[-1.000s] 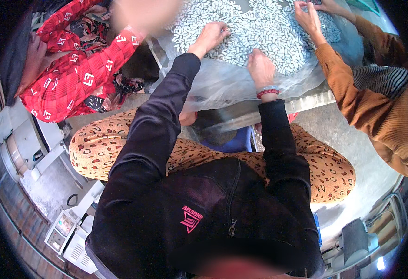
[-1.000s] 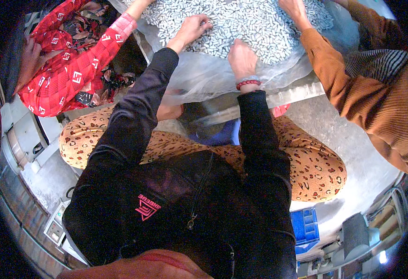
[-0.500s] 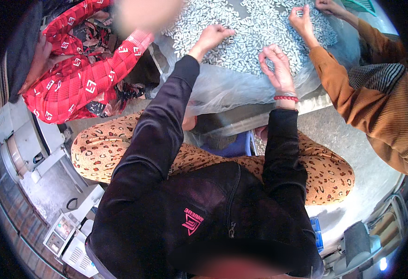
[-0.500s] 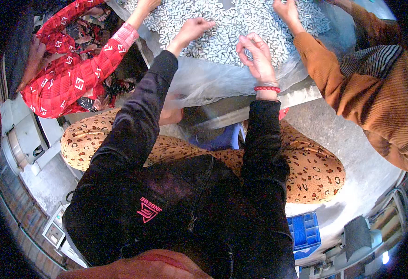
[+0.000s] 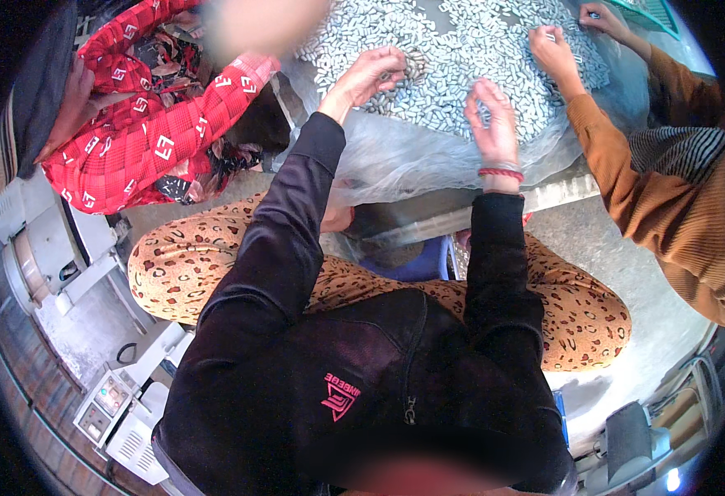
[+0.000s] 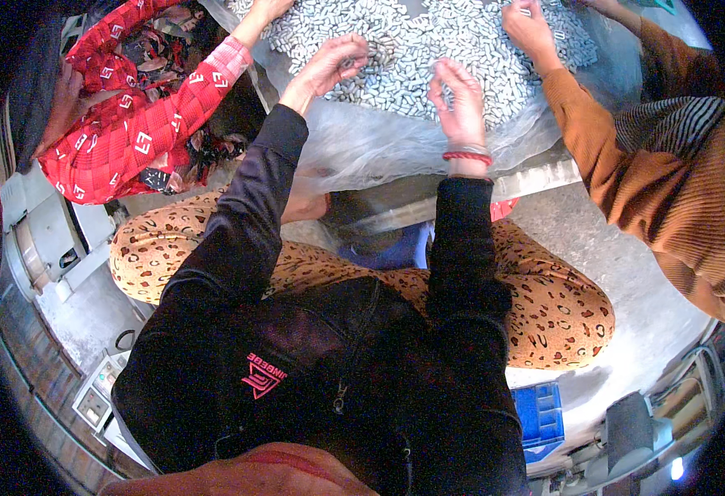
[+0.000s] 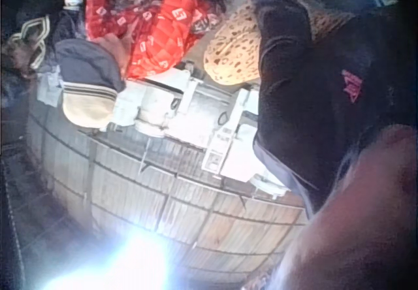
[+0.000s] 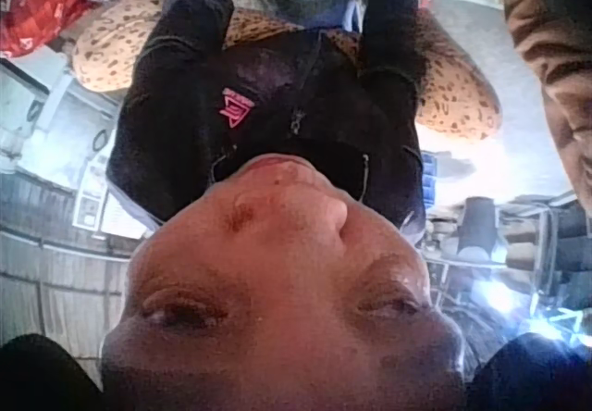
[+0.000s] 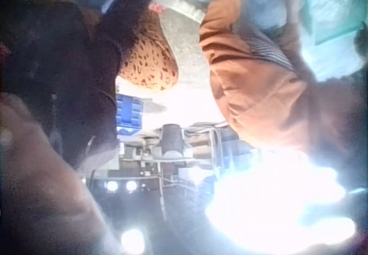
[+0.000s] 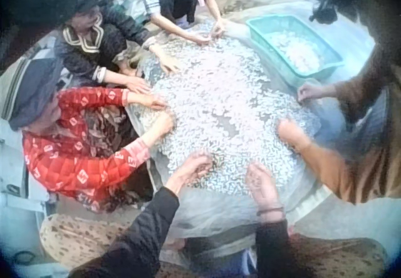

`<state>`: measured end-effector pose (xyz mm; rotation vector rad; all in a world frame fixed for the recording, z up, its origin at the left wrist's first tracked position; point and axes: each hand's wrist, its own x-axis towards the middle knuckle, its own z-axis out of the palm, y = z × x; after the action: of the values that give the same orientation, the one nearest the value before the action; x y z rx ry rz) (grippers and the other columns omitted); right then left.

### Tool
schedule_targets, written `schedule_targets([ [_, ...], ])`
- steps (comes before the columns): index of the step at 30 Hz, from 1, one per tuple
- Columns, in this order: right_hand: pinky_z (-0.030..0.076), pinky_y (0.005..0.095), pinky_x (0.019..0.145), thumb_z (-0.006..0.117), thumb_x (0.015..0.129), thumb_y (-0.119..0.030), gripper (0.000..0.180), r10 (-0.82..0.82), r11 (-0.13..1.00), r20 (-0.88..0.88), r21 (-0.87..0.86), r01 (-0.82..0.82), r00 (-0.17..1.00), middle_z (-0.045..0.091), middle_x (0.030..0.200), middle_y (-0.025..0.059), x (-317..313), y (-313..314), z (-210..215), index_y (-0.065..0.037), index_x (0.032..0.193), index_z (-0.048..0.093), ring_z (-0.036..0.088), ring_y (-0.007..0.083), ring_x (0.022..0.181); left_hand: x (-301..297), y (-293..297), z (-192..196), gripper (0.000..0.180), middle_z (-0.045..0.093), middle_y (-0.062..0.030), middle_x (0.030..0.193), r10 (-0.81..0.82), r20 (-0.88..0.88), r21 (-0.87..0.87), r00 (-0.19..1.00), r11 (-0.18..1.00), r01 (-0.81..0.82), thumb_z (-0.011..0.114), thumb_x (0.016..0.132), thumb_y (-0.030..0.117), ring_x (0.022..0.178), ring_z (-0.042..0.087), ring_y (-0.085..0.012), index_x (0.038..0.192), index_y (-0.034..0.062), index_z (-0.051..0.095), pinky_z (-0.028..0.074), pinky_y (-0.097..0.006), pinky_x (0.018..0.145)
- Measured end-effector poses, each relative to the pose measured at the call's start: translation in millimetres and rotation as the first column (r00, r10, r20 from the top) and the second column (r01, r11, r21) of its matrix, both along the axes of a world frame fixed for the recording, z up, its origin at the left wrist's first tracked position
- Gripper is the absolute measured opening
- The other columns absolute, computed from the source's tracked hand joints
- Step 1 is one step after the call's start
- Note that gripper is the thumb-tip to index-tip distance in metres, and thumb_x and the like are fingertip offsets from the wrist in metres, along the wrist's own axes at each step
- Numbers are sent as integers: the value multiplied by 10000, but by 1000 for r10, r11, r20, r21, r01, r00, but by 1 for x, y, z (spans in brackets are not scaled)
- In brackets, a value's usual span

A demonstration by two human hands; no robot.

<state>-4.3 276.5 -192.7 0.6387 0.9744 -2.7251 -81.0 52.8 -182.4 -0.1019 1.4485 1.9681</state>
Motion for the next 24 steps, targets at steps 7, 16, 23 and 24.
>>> schedule_targets([
  [7,250,148,363,587,807,-148,159,147,988,-64,66,-143,987,559,732,53,-4,30,28,-24,903,567,459,127,531,5,20,-43,255,609,-99,728,-500,-446,-799,742,596,-79,642,773,237,642,581,-208,936,41,647,460,-318,635],
  [16,485,437,719,605,724,-268,252,202,-467,320,862,-196,926,628,858,198,-90,39,-32,-69,869,658,608,359,824,-24,14,18,211,427,-18,694,38,118,404,992,911,-83,447,837,233,586,390,-65,798,28,483,255,-159,393],
  [23,444,287,507,604,785,-217,183,105,318,108,938,-136,989,597,637,82,-58,65,-17,-42,799,653,559,223,556,-63,100,24,222,497,28,575,-305,-154,-305,940,919,249,590,811,261,462,404,-53,737,51,596,293,-229,413],
  [24,418,240,469,601,799,-205,174,78,596,140,787,-158,987,576,598,44,-52,55,0,-37,798,645,527,183,497,-73,98,17,236,522,16,592,-408,-215,-483,887,834,266,591,811,268,478,428,-56,742,43,603,310,-231,421],
])
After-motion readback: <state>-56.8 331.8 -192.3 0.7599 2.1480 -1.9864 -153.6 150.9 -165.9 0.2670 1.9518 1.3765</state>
